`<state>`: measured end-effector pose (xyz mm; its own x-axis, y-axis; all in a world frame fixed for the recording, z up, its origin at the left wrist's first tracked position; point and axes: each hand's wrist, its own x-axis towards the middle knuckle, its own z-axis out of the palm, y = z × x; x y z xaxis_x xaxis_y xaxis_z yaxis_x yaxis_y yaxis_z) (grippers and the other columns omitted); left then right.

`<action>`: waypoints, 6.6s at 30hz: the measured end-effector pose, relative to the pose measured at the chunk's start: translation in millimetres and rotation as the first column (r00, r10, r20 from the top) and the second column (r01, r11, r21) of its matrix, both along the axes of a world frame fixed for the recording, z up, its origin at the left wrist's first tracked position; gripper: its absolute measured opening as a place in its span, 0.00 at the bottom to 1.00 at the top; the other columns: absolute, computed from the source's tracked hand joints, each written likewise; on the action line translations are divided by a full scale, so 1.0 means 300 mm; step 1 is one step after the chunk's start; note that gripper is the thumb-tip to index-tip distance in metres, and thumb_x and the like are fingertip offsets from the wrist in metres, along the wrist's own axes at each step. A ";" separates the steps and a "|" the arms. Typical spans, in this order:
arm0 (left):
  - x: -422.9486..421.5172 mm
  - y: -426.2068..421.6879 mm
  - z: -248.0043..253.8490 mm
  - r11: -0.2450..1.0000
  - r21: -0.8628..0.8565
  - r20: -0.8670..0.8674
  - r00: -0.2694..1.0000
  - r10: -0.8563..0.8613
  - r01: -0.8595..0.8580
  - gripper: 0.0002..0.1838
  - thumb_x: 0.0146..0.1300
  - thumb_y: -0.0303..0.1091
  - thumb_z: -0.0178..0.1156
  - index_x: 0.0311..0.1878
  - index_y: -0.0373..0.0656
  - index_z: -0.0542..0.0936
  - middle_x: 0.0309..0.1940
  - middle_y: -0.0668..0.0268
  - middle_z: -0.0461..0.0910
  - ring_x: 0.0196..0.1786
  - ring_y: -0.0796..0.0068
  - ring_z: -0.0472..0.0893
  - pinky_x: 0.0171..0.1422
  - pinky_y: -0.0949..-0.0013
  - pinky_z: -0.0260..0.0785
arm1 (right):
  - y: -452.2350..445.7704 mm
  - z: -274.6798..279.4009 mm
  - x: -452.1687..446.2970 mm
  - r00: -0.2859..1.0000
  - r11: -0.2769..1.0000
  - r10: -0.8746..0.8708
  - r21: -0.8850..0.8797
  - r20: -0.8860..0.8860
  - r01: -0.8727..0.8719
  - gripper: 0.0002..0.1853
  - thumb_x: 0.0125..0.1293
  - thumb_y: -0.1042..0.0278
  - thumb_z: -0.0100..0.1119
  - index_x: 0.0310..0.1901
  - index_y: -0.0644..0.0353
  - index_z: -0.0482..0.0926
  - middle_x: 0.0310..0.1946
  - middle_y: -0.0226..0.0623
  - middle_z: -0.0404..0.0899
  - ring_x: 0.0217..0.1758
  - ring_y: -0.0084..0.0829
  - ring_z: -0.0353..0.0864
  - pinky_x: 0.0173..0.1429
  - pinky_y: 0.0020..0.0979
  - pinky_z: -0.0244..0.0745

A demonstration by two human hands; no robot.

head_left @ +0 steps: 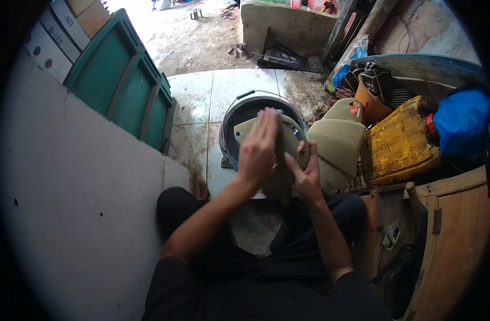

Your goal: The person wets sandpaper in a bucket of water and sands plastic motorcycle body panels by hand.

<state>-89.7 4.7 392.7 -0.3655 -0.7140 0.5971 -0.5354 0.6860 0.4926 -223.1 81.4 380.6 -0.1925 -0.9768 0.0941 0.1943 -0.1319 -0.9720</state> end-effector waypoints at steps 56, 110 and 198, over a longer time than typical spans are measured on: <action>-0.028 0.023 -0.004 0.985 0.096 -0.021 0.989 0.145 -0.143 0.23 0.73 0.36 0.52 0.66 0.37 0.76 0.68 0.50 0.73 0.75 0.52 0.67 0.83 0.46 0.39 | -0.005 0.005 0.011 0.997 0.999 0.032 0.018 0.072 -0.034 0.16 0.69 0.81 0.57 0.49 0.51 0.62 0.45 0.28 0.64 0.49 0.18 0.68 0.53 0.23 0.70; 0.008 0.013 0.041 0.999 -0.003 0.052 0.997 0.053 -0.052 0.20 0.68 0.34 0.56 0.63 0.48 0.81 0.66 0.63 0.78 0.78 0.58 0.64 0.78 0.32 0.15 | 0.001 0.023 -0.005 0.988 0.986 0.153 0.057 0.032 -0.154 0.16 0.70 0.79 0.58 0.53 0.55 0.63 0.45 0.27 0.68 0.51 0.18 0.71 0.53 0.22 0.71; 0.113 -0.113 0.028 0.878 0.442 -0.189 0.937 0.293 -0.185 0.16 0.73 0.39 0.53 0.41 0.36 0.83 0.30 0.47 0.82 0.33 0.46 0.83 0.36 0.54 0.70 | 0.005 0.082 -0.057 0.729 0.759 0.427 0.225 0.535 -0.611 0.32 0.72 0.67 0.60 0.71 0.66 0.58 0.59 0.49 0.73 0.58 0.42 0.82 0.58 0.43 0.83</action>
